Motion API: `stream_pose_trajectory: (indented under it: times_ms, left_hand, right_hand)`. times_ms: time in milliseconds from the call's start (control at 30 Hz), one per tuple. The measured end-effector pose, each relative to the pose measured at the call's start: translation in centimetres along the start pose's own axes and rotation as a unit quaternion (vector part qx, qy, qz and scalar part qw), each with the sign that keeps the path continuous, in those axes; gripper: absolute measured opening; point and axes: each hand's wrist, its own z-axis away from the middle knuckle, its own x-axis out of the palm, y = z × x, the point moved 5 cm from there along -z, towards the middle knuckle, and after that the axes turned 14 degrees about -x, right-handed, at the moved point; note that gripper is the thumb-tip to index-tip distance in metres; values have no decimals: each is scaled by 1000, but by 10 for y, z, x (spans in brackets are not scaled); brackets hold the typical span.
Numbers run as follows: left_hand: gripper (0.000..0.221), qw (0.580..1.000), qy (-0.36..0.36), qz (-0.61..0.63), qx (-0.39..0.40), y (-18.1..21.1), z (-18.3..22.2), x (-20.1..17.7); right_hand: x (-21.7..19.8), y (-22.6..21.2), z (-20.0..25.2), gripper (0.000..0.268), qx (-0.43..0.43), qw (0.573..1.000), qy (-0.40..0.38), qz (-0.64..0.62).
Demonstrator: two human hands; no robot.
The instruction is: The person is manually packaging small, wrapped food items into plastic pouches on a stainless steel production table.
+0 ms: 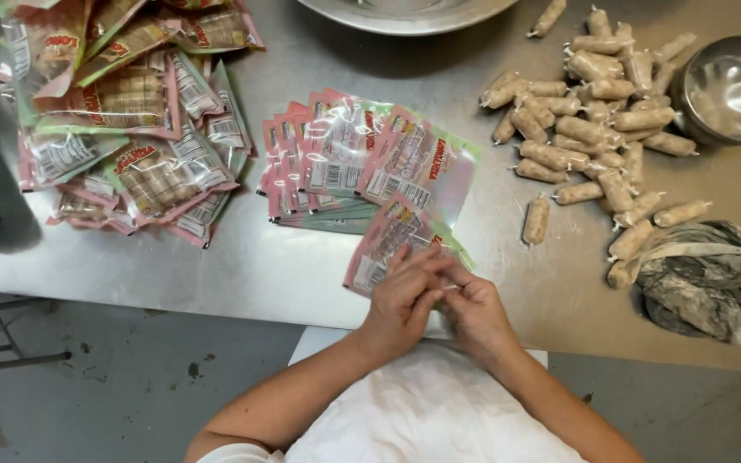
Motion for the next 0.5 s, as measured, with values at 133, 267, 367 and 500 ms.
stream_pose_trajectory:
  times_ms: [133,267,367,500]
  left_hand:
    - [19,999,-28,-10,-19,-27,3,7]
    - [27,977,-39,-207,31,-82,-44,-12]
    - [30,938,-73,-335,58,-92,-81,-31]
    - [15,940,-132,-310,56,-92,-97,-36]
  right_hand:
    - [-26,-12,-5,41,119,987,-96,-47]
    - [-46,5,1,54,96,982,-159,30]
    - [-41,7,-2,50,-74,945,-203,244]
    - [-1,-10,-12,28,-268,788,-279,478]
